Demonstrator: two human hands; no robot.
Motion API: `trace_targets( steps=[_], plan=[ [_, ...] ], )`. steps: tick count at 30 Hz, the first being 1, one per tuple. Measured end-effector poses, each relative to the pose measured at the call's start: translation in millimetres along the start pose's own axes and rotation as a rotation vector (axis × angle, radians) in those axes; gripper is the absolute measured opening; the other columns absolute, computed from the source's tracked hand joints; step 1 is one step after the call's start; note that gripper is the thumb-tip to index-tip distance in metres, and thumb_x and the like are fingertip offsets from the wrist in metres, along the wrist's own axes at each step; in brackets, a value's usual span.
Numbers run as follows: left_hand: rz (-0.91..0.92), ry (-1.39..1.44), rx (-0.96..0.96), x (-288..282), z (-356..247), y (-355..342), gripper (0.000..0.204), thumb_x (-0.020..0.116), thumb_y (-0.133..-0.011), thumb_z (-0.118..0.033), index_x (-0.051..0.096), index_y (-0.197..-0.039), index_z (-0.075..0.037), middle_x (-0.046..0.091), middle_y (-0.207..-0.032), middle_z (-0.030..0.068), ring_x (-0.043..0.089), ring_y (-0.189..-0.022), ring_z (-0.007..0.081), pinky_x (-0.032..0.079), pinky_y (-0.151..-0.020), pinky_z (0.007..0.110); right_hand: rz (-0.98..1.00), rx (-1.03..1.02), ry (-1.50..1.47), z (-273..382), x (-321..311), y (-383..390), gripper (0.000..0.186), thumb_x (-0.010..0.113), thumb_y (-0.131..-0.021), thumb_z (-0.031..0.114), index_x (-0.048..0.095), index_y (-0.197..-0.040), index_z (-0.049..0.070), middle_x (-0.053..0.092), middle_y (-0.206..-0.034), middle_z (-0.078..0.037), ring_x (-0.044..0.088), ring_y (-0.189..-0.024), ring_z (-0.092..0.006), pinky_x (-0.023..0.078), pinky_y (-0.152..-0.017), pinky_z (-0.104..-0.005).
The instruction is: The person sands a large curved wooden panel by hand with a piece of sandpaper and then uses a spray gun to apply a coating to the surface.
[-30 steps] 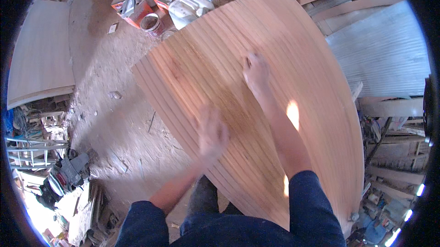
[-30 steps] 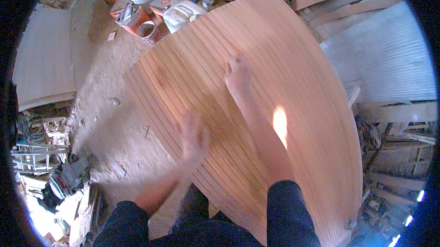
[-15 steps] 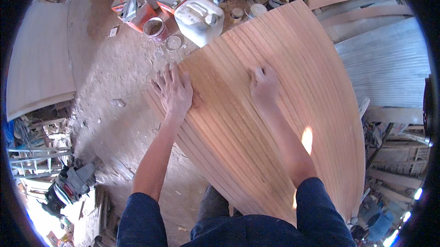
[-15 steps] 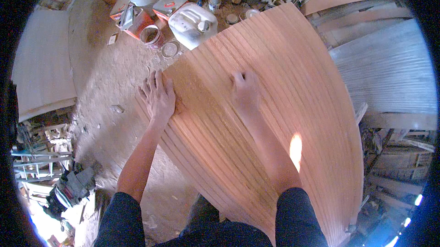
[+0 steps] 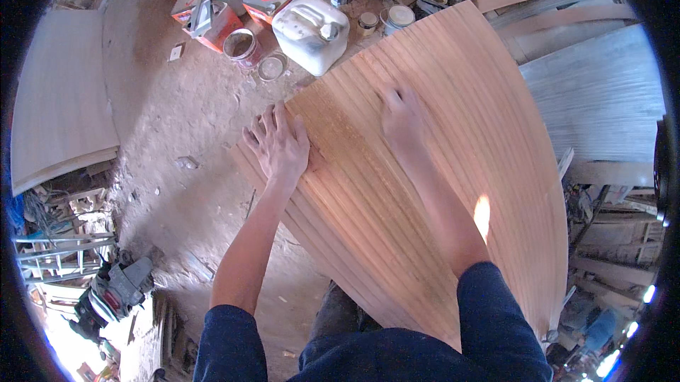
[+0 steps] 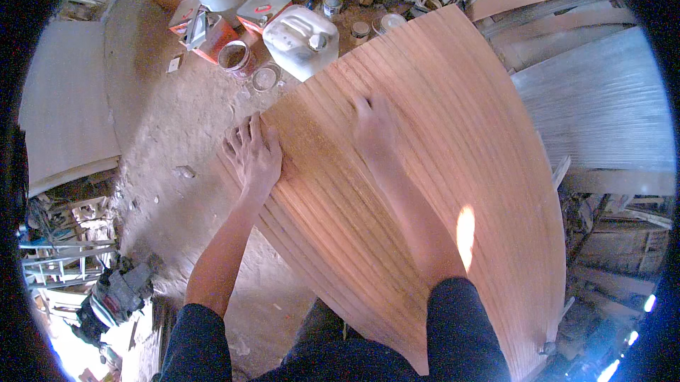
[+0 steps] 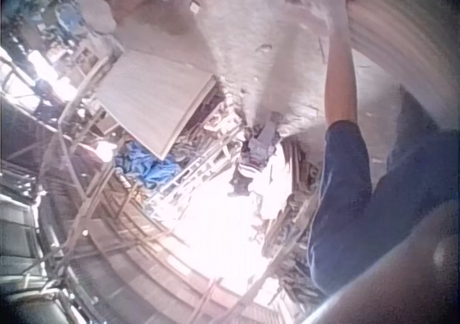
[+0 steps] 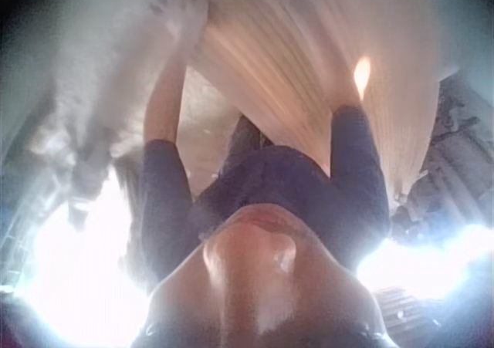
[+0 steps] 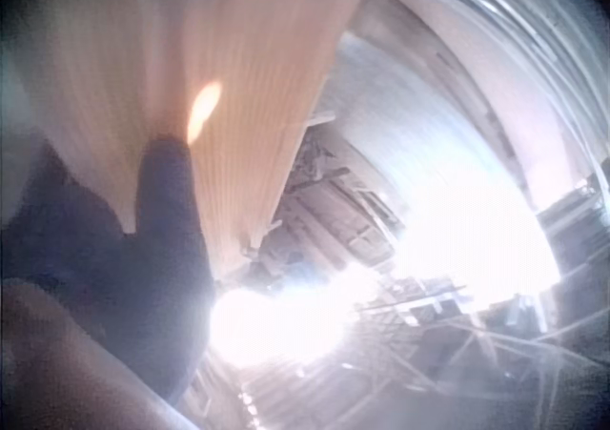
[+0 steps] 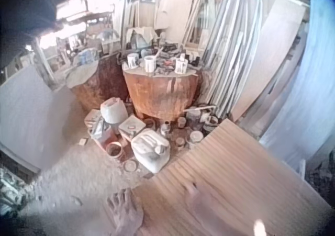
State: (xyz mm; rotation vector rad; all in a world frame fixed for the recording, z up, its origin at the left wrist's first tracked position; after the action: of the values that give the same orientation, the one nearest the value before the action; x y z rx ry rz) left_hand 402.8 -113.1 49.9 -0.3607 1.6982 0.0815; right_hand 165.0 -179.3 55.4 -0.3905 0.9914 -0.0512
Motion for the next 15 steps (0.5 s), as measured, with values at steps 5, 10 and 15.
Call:
trace_targets(
  steps=[5, 10, 15],
  plan=[
    [0.024, 0.059, 0.030, 8.8, -17.0, -1.0, 0.053, 0.048, -0.099, -0.039, 0.046, -0.144, -0.009, 0.050, -0.142, 0.0118, 0.038, -0.134, 0.0384, 0.018, -0.115, 0.059, -0.076, -0.048, -0.046, -1.1, 29.0, -74.1, 0.026, 0.057, -0.081, -0.004, 0.067, -0.105, 0.003, 0.063, -0.104, -0.021, 0.060, -0.099, -0.0406, 0.048, -0.083, -0.0497],
    [0.024, 0.013, -0.041, -1.6, 7.4, -1.1, 0.054, 0.049, -0.099, -0.038, 0.047, -0.143, -0.008, 0.050, -0.141, 0.0124, 0.039, -0.133, 0.0384, 0.019, -0.115, 0.059, 0.073, 0.340, -0.146, -21.9, 15.5, 1.5, 0.022, 0.058, -0.084, 0.000, 0.068, -0.103, 0.004, 0.064, -0.101, -0.021, 0.059, -0.097, -0.0409, 0.048, -0.082, -0.0496],
    [0.043, 0.057, 0.016, 5.2, -17.0, -2.4, 0.054, 0.045, -0.100, -0.041, 0.046, -0.143, -0.008, 0.050, -0.142, 0.0145, 0.038, -0.135, 0.0390, 0.019, -0.114, 0.061, -0.038, -0.016, 0.073, -13.4, 30.8, -71.9, 0.018, 0.059, -0.088, 0.005, 0.069, -0.103, 0.005, 0.064, -0.096, -0.021, 0.061, -0.095, -0.0404, 0.047, -0.081, -0.0501]
  ],
)
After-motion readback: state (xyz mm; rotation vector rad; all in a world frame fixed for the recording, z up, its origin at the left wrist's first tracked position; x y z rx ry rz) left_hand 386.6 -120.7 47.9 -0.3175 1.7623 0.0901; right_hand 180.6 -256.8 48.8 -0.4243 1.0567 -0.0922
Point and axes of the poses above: each hand's wrist, its own y-axis away from the middle knuckle, its own x-axis out of the palm, z = x × y, the point moved 5 cm from there along -y, towards the middle knuckle
